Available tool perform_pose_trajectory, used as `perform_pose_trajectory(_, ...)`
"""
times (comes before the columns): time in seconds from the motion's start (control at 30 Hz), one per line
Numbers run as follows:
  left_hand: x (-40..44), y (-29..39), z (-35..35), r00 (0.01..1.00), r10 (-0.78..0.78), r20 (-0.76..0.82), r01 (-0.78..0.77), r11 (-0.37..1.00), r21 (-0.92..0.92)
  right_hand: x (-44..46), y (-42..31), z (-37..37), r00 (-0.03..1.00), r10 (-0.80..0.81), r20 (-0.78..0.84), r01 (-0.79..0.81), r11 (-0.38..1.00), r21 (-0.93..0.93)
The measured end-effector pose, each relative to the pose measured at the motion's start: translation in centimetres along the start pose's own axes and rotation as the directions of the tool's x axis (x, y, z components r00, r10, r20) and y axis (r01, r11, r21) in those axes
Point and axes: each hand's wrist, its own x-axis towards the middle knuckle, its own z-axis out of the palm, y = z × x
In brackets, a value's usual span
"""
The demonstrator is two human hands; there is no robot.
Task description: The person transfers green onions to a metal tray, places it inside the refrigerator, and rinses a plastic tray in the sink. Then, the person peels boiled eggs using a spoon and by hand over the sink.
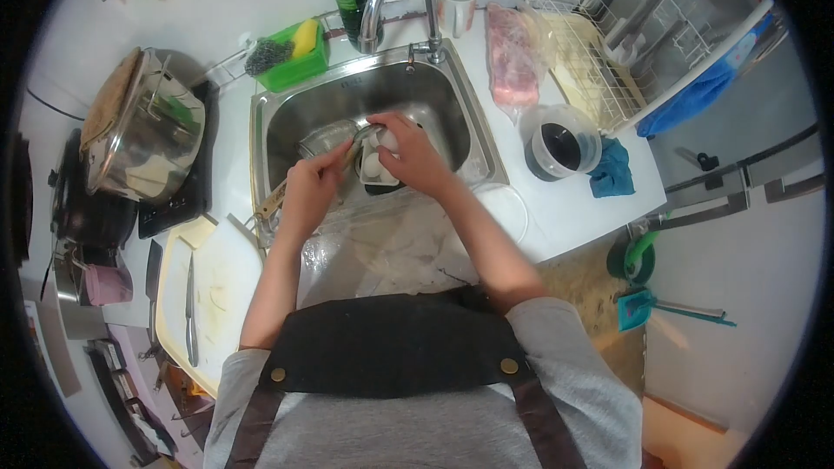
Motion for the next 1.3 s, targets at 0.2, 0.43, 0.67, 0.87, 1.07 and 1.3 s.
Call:
perform_pose_trajectory(0.2,0.8,0.1,-0.9,0.999,-0.030,0.043,0.027,0.997,0.072,-0.1,0.0,-0.4,0.995,0.043,0.089,-0.048,0.998,0.047)
perform_pose_trajectory(0.43,1.5,-0.3,-1.3,0.996,-0.017,0.086,0.009,0.996,0.090,-0.3,0.4,-0.4,0.981,0.111,0.158,-0.134,0.981,0.138)
perform_pose_trajectory(0.67,4.3,-7.9,3.0,0.951,-0.268,0.152,0.291,0.944,-0.153,-1.5,4.4,1.9,0.980,0.160,0.115,-0.158,0.987,-0.032)
perform_pose_trajectory(0.87,3.3,-4.6,3.2,0.883,-0.281,0.375,0.468,0.575,-0.671,-0.2,-0.7,2.3,0.994,0.084,0.072,-0.101,0.951,0.293)
perform_pose_trajectory(1.07,4.1,-2.1,3.0,0.972,-0.162,0.171,0.236,0.663,-0.710,-0.1,-0.3,1.4,0.958,0.256,0.127,-0.271,0.676,0.685)
perform_pose_trajectory(1.3,2.8,-3.6,2.4,0.960,0.179,-0.215,-0.180,0.984,0.014,-0.7,1.3,0.9,0.918,0.388,0.082,-0.259,0.429,0.865)
